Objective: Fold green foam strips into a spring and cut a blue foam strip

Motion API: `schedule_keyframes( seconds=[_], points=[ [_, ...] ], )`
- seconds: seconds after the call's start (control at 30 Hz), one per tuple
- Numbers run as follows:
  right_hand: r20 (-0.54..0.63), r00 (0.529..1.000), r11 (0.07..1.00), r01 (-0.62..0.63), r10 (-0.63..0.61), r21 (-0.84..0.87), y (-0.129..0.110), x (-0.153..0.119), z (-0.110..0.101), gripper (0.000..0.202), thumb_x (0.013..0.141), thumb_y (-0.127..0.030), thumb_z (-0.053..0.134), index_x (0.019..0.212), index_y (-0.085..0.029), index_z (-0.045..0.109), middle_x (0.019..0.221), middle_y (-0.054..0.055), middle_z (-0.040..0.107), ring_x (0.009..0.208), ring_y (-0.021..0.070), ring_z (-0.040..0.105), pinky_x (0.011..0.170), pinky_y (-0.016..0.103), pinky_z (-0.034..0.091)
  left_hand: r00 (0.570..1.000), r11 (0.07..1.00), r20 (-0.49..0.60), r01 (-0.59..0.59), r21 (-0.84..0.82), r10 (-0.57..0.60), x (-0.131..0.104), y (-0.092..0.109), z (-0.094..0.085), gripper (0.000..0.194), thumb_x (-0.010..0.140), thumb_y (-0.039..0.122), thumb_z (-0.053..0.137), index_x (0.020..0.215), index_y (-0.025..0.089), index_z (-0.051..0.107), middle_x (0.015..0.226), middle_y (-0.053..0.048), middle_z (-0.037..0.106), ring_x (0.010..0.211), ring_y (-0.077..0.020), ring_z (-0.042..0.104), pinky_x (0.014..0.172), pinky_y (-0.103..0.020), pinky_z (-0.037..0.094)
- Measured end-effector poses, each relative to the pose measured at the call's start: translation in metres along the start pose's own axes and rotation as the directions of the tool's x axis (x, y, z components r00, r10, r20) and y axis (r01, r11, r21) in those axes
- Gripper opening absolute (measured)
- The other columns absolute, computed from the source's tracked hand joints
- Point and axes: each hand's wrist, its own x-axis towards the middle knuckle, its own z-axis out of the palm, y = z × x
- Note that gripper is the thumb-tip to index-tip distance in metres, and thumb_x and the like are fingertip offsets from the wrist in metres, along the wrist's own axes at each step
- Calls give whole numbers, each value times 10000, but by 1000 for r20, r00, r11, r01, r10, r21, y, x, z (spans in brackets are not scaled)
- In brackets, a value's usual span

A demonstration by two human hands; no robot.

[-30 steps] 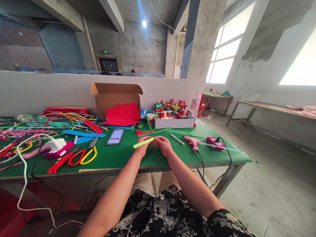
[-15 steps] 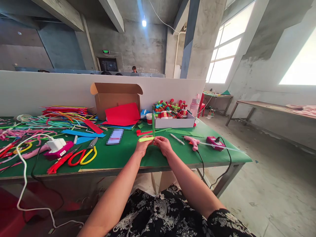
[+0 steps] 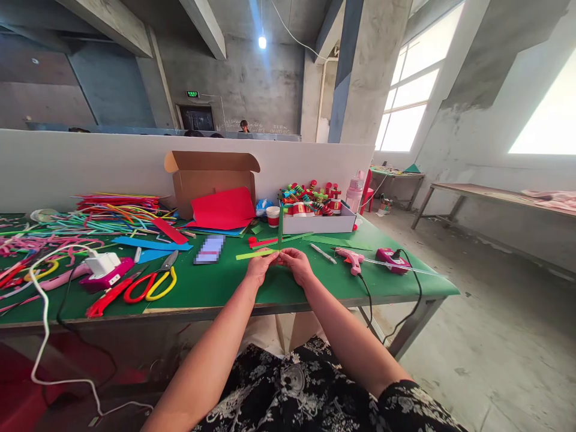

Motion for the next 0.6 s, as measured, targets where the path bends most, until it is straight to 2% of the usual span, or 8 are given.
schedule_keyframes(
  seconds=[0.3, 0.6],
  points=[
    [-18, 1000, 999, 10, -10, -33, 1, 2, -3, 325, 494, -390, 861, 625, -177, 653, 558, -31, 620, 537, 95, 561, 639, 262, 502, 1000, 997, -12, -25, 74, 26, -5, 4, 4, 349, 416, 374, 875, 566, 171, 634, 564, 23, 602, 562, -119, 540, 588, -269, 448],
    [-32, 999, 998, 18, -20, -61, 1, 2, -2, 339, 486, -426, 850, 619, -184, 654, 537, -35, 615, 508, 92, 543, 589, 253, 490, 1000, 997, 19, 0, 78, -1, 5, -4, -5, 320, 441, 363, 873, 589, 174, 661, 587, 12, 632, 582, -129, 571, 611, -274, 480]
  ],
)
